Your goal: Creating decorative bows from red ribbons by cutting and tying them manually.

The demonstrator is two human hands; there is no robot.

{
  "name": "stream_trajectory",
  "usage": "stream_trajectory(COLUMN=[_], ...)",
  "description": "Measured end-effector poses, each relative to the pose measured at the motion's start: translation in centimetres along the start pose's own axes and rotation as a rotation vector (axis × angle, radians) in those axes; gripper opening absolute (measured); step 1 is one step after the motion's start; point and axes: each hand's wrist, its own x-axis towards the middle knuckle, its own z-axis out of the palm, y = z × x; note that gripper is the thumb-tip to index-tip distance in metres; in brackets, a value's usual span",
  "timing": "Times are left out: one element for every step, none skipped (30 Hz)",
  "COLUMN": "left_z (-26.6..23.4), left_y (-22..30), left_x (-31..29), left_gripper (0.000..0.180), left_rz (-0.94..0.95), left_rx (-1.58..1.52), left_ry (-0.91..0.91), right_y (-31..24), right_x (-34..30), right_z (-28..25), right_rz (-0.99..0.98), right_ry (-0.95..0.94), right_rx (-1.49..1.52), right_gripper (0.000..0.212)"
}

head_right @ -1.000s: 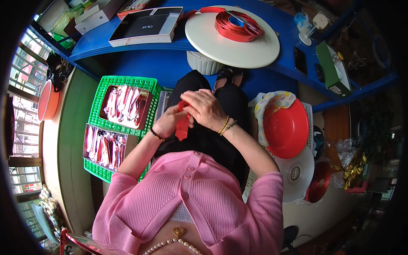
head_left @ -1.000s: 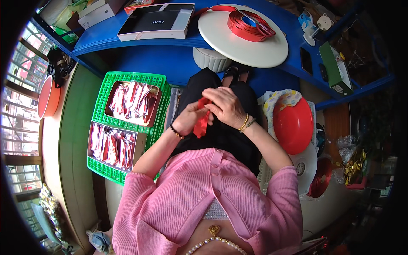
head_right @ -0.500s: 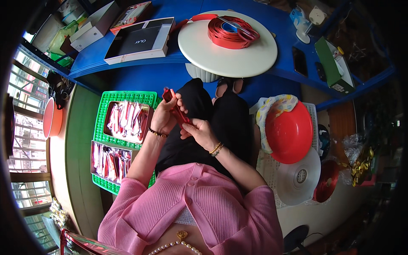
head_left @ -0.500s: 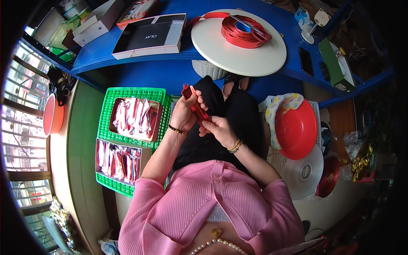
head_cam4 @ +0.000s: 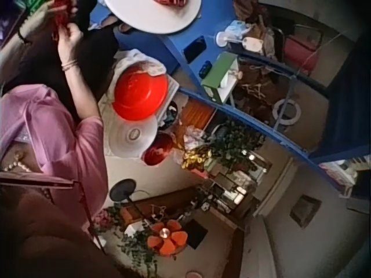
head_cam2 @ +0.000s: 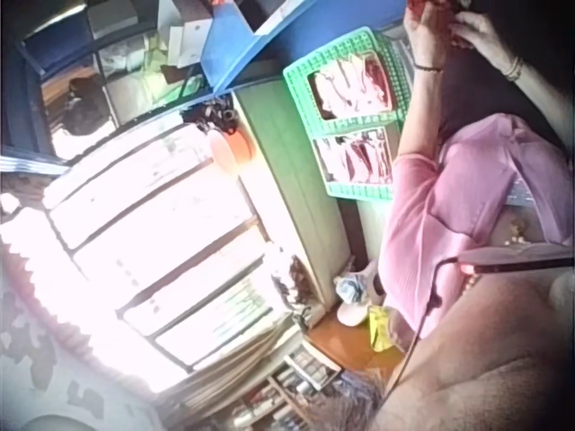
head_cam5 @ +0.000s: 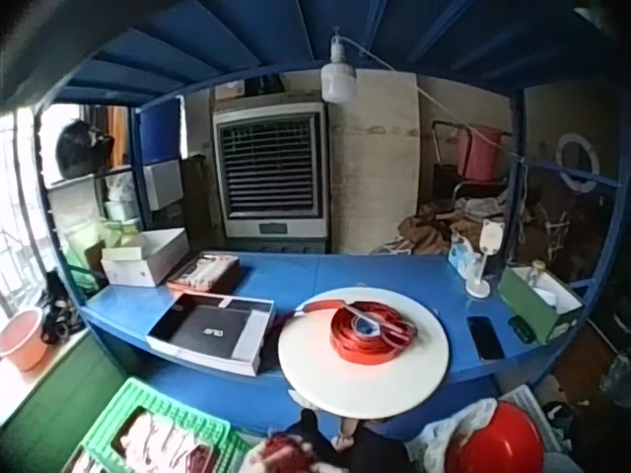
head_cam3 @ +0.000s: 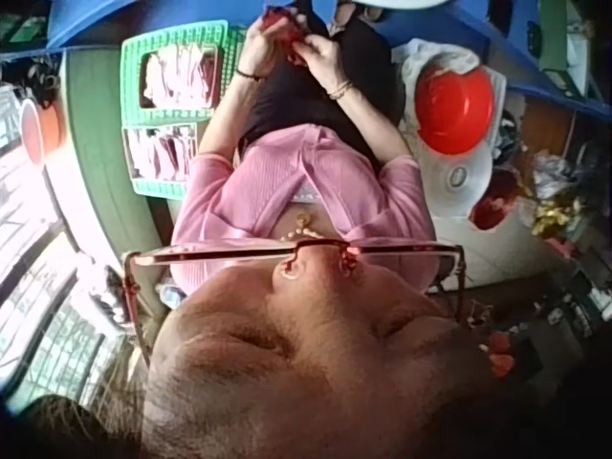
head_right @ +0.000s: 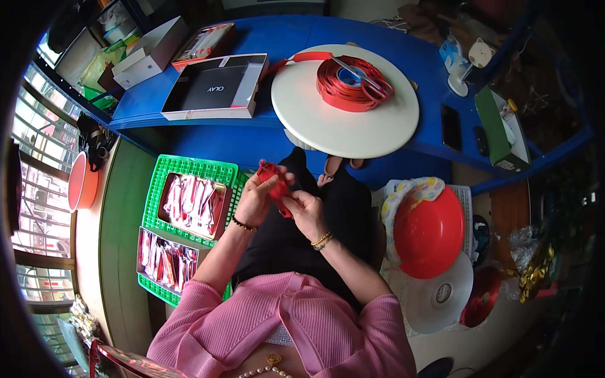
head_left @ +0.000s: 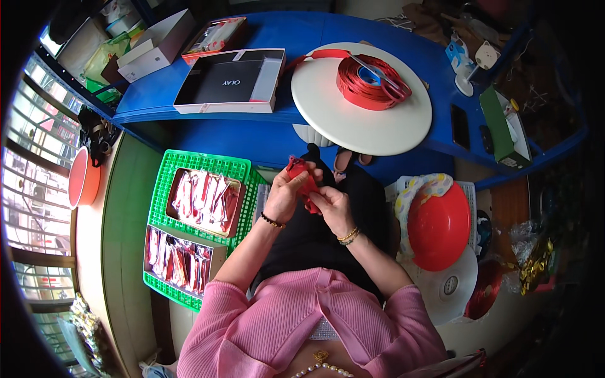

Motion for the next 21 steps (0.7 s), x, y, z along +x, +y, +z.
stream_trajectory(left_z=[0.0, 0.0, 0.1, 0.0, -0.2, -0.3, -0.4, -0.5, -0.4, -0.4, -0.3, -0.1, 0.0, -0.1, -0.2, -0.4, -0.5, -0.8, -1.0, -1.1, -1.3], left_y=[0.4, 1.0, 1.5, 1.7, 1.6, 1.2, 0.8, 0.4, 0.1, -0.2, -0.3, -0.4, -0.5, -0.6, -0.6, -0.7, -0.6, -0.7, -0.7, -0.6, -0.4], left_x=[0.4, 0.8, 1.2, 1.4, 1.6, 1.9, 2.1, 2.4, 2.8, 3.1, 3.3, 3.3, 3.4, 3.6, 3.7, 3.8, 4.1, 4.3, 4.5, 4.5, 4.8], left_gripper=[0.024, 0.023, 0.023, 0.023, 0.023, 0.023, 0.023, 0.023, 0.022, 0.022, 0.022, 0.022, 0.023, 0.023, 0.022, 0.022, 0.022, 0.022, 0.021, 0.021, 0.021], left_rz=[0.005, 0.032, 0.06, 0.048, 0.05, 0.072, 0.094, 0.093, 0.073, 0.051, 0.049, 0.023, -0.003, -0.006, -0.004, -0.002, -0.004, 0.009, 0.025, 0.027, 0.043], left_rx=[-0.002, -0.041, -0.078, -0.123, -0.123, -0.159, -0.195, -0.196, -0.196, -0.196, -0.197, -0.202, -0.207, -0.207, -0.196, -0.184, -0.183, -0.185, -0.186, -0.183, -0.188], left_ry=[0.004, -0.013, -0.027, -0.034, -0.029, -0.033, -0.037, -0.032, 0.048, 0.128, 0.132, 0.17, 0.207, 0.21, 0.219, 0.228, 0.23, 0.255, 0.279, 0.281, 0.313], right_y=[0.4, 0.7, 0.3, 0.2, 0.4, 0.8, 1.0, 1.2, 1.3, 1.3, 1.4, 1.5, 1.5, 1.4, 1.2, 1.1, 1.0, 0.8, 0.5, -0.2, -0.5], right_x=[0.2, 0.2, 0.3, 0.4, 0.7, 0.9, 1.0, 1.1, 1.3, 1.4, 1.4, 1.4, 1.5, 1.6, 1.7, 1.9, 2.2, 2.5, 2.9, 3.1, 3.4], right_z=[-0.2, -0.7, -0.8, -0.9, -0.8, -0.6, -0.5, -0.4, -0.4, -0.4, -0.5, -0.8, -0.9, -1.0, -0.9, -0.9, -0.7, -0.4, -0.1, -0.1, 0.1], right_rz=[-0.038, -0.038, -0.004, 0.029, 0.031, 0.0, -0.032, -0.028, -0.03, -0.031, -0.028, -0.007, 0.013, 0.018, 0.029, 0.04, 0.042, -0.162, -0.37, -0.525, -0.535], right_ry=[0.006, 0.001, 0.004, 0.008, 0.003, 0.017, 0.031, 0.028, 0.049, 0.07, 0.069, 0.068, 0.068, 0.069, 0.066, 0.063, 0.064, 0.102, 0.139, 0.148, 0.144], right_rx=[0.0, -0.001, -0.022, -0.042, -0.042, -0.032, -0.022, -0.021, -0.03, -0.038, -0.039, -0.045, -0.052, -0.052, -0.087, -0.123, -0.121, -0.339, -0.555, -0.777, -0.772], right_gripper=[0.014, 0.014, 0.013, 0.013, 0.013, 0.013, 0.013, 0.013, 0.013, 0.014, 0.014, 0.014, 0.014, 0.014, 0.014, 0.015, 0.015, 0.017, 0.02, 0.031, 0.031])
